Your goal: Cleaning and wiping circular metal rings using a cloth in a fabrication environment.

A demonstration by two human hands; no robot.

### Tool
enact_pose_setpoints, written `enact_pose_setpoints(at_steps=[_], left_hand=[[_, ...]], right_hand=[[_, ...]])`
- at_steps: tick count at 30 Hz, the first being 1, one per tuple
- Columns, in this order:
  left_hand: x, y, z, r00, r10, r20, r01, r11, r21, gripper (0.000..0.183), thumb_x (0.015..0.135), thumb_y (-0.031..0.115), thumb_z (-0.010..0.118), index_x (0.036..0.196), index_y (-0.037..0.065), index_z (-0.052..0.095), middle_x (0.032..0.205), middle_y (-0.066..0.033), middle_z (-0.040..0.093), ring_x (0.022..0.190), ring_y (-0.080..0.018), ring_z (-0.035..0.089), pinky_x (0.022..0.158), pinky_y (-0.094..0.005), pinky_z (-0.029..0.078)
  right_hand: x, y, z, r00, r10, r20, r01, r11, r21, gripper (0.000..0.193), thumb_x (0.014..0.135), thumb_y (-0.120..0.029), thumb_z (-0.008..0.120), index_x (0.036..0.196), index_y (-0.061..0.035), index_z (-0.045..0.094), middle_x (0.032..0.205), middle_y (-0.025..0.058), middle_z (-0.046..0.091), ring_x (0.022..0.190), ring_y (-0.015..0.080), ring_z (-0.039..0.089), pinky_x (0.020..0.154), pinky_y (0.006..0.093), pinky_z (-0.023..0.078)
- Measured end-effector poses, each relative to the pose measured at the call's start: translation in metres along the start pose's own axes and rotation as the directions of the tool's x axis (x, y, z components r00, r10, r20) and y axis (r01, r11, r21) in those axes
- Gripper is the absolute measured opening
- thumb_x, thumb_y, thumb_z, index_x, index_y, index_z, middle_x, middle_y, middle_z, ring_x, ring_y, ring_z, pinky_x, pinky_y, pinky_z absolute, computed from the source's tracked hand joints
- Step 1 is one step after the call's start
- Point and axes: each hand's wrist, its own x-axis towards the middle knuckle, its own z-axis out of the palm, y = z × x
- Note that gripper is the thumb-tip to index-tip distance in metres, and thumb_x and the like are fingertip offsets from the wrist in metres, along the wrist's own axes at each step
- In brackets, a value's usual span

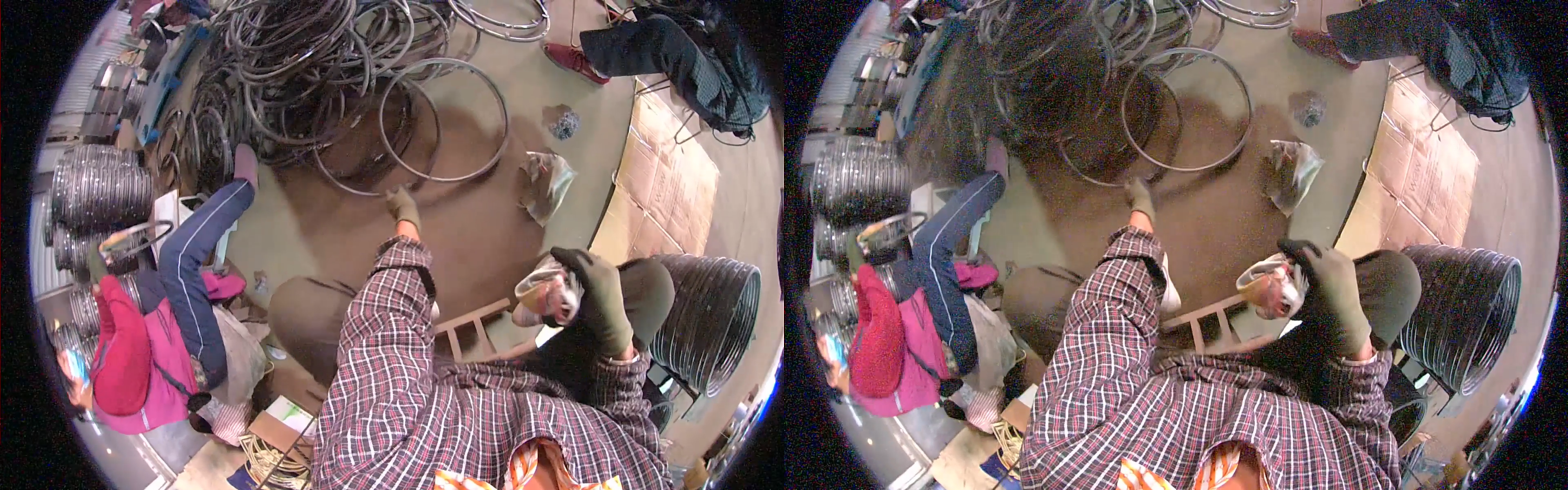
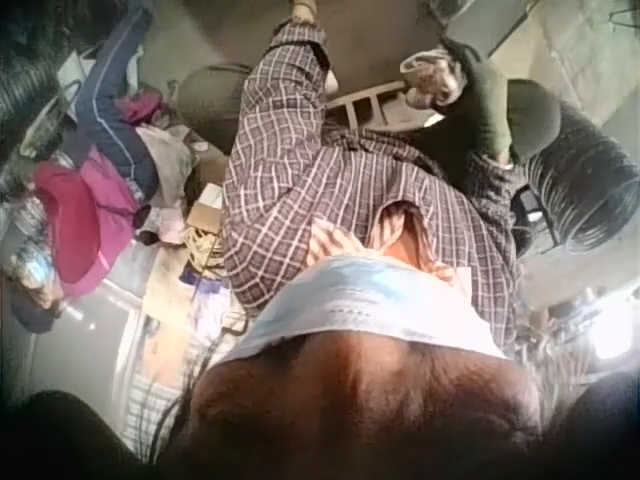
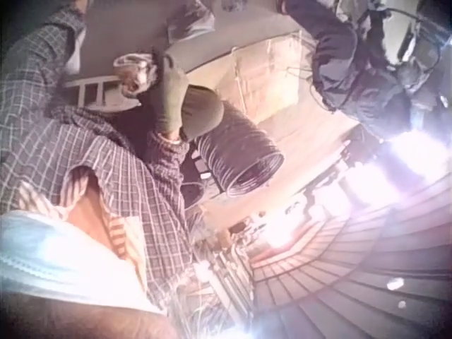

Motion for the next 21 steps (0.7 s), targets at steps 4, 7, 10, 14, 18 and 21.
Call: enact_pose_setpoints(at_steps=[4,7,10,14,18,21], left_hand=[[-0.011,0.005,0.011,0.985,-0.011,0.172,0.038,0.988,-0.150,0.048,0.089,0.031,0.063,0.123,-0.002,0.054,0.120,-0.0206,0.063,0.111,-0.0340,0.059,0.093,-0.0418,0.045],[0.076,-0.030,-0.030,0.991,0.039,0.130,-0.015,0.984,-0.180,0.048,0.088,0.029,0.067,0.122,-0.003,0.055,0.118,-0.0177,0.064,0.109,-0.0293,0.060,0.091,-0.0387,0.045],[0.119,-0.027,-0.059,0.988,0.117,0.097,-0.092,0.967,-0.236,0.047,0.085,0.026,0.072,0.119,-0.002,0.057,0.113,-0.0136,0.065,0.100,-0.0243,0.062,0.086,-0.0362,0.046],[0.005,0.029,-0.006,0.907,-0.248,0.340,0.356,0.883,-0.306,0.035,0.083,0.026,0.073,0.106,0.002,0.061,0.094,-0.0101,0.064,0.082,-0.0244,0.061,0.071,-0.0377,0.047],[-0.007,0.101,-0.054,0.796,-0.413,0.442,0.605,0.571,-0.555,0.025,0.084,0.027,0.073,0.090,0.006,0.061,0.074,-0.0062,0.059,0.062,-0.0223,0.057,0.054,-0.0398,0.044],[-0.007,0.140,-0.053,0.860,-0.284,0.423,0.509,0.543,-0.668,0.024,0.086,0.028,0.070,0.077,0.011,0.056,0.060,-0.0024,0.054,0.047,-0.0185,0.051,0.041,-0.0381,0.039]], right_hand=[[0.000,-0.047,-0.028,0.955,0.297,-0.001,-0.294,0.945,0.143,0.044,0.073,-0.014,0.064,0.115,-0.0032,0.063,0.102,0.0161,0.067,0.092,0.0280,0.067,0.081,0.0332,0.051],[-0.001,-0.054,-0.033,0.939,0.334,0.084,-0.344,0.910,0.232,0.043,0.075,-0.010,0.062,0.117,-0.0042,0.062,0.103,0.0168,0.067,0.093,0.0286,0.067,0.082,0.0338,0.051],[-0.020,-0.056,-0.041,0.955,0.286,0.077,-0.296,0.926,0.234,0.045,0.073,-0.010,0.064,0.117,-0.0040,0.062,0.103,0.0177,0.067,0.094,0.0299,0.067,0.083,0.0344,0.051],[-0.024,-0.050,-0.033,0.900,0.425,0.099,-0.433,0.897,0.086,0.044,0.072,-0.011,0.065,0.116,-0.0032,0.062,0.103,0.0185,0.067,0.095,0.0316,0.067,0.083,0.0349,0.051],[-0.030,-0.058,-0.041,0.927,0.369,0.070,-0.375,0.917,0.138,0.046,0.071,-0.011,0.066,0.116,-0.0027,0.062,0.102,0.0189,0.066,0.094,0.0324,0.067,0.082,0.0355,0.051],[-0.019,-0.067,-0.048,0.937,0.341,0.076,-0.348,0.929,0.126,0.047,0.071,-0.012,0.067,0.116,-0.0025,0.062,0.102,0.0192,0.066,0.093,0.0330,0.066,0.082,0.0360,0.051]])
